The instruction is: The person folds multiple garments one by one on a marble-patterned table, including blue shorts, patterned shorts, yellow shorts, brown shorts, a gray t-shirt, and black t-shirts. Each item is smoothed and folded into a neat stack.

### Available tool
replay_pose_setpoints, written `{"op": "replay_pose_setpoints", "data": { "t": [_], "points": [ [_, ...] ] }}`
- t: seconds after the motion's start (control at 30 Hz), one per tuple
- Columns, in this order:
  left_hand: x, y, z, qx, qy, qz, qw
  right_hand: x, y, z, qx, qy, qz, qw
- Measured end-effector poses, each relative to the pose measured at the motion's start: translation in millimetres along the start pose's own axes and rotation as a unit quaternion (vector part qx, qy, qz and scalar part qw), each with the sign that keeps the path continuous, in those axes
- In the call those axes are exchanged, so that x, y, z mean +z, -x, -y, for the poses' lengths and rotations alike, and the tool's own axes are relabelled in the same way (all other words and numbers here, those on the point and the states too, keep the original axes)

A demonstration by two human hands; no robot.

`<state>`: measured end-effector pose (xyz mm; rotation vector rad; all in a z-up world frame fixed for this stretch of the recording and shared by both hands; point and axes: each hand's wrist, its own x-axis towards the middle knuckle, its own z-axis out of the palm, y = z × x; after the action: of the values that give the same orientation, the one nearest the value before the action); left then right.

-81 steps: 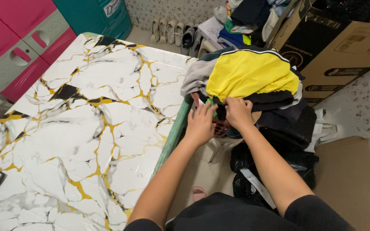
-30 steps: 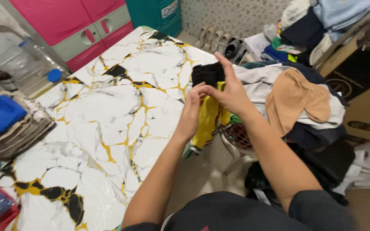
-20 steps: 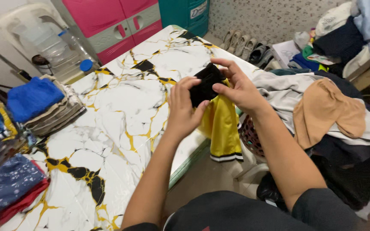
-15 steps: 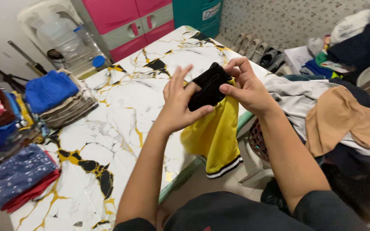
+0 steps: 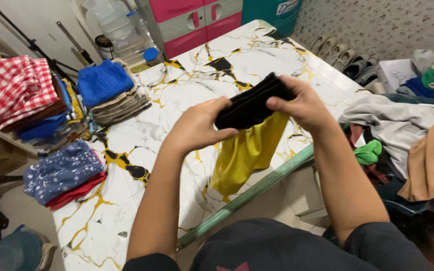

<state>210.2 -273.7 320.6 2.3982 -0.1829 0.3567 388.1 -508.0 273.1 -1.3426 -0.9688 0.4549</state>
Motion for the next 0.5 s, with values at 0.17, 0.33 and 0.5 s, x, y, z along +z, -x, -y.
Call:
{"op": "replay_pose_setpoints", "data": {
  "t": [0.17,0.33,0.5],
  "points": [
    [2,27,23,0.003,0.354,-0.08,0.932,-4,0,10,0.005,-0.063,-0.011,0.998],
    [24,22,51,-0.047,0.292,-0.023,0.955,6,-12,15,0.003,-0.221,0.005,0.975],
    [2,-23,96,-0.046,0.112,-0.143,0.982,26,-66,-10,0.017,-0.042,-0.016,0.999]
  ]
}}
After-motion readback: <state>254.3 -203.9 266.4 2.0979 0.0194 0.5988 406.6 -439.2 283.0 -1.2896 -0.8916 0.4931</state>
